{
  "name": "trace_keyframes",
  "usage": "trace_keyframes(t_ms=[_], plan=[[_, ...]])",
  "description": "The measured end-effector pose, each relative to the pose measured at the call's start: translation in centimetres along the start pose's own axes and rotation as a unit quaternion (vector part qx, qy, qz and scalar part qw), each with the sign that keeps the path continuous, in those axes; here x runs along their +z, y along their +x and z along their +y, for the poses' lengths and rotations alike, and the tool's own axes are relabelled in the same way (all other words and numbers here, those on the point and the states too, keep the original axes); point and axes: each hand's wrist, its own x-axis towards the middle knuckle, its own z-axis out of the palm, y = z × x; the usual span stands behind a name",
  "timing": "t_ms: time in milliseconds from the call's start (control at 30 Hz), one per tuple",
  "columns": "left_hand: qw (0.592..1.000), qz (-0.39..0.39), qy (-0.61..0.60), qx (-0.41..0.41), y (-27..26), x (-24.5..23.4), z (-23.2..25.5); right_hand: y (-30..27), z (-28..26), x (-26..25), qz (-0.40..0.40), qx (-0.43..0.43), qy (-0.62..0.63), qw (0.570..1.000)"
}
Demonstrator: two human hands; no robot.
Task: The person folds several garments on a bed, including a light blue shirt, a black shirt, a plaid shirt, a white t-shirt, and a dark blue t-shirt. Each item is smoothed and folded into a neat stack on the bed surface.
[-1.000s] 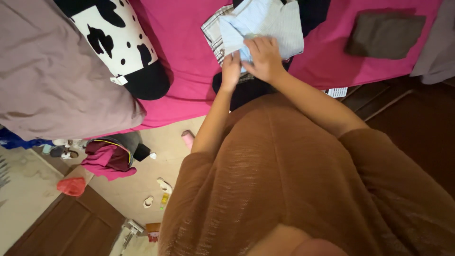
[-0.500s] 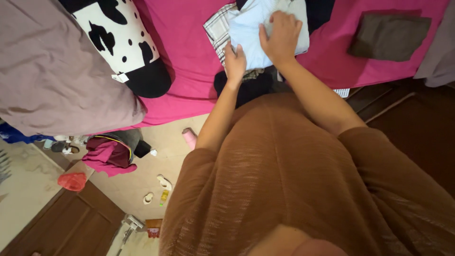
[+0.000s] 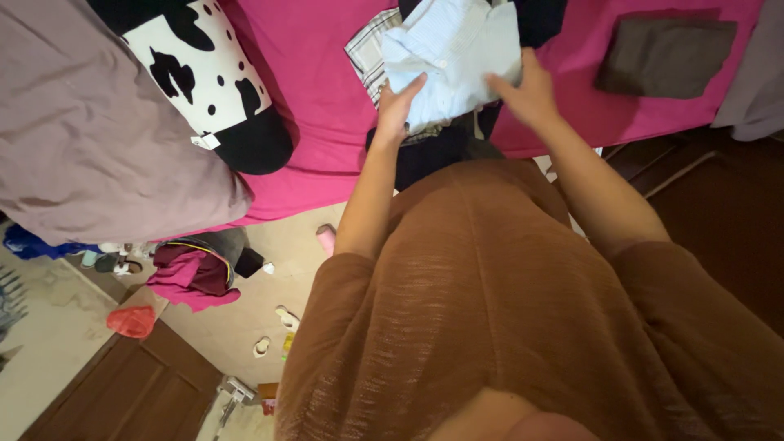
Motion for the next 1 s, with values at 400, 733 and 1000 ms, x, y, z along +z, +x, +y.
trace_keyframes(t_ms=[400,733,1000], plan=[[0.984,0.119,0.120,0.058,-4.5,-12.4,-0.9,0.7,-0.8,12.2,0.037,-0.408,-0.132,0.903],[0.938,0.317,0.126,0.062,-5.7,-23.5,-2.9,8.5,-1.2,24.0,-0.217,-0.351,-0.060,0.909],[0.890,0.425,0.156,0.050,-4.9,-26.1,-6.0,6.3,-6.8,21.0,-0.131,-0.325,-0.050,0.935]])
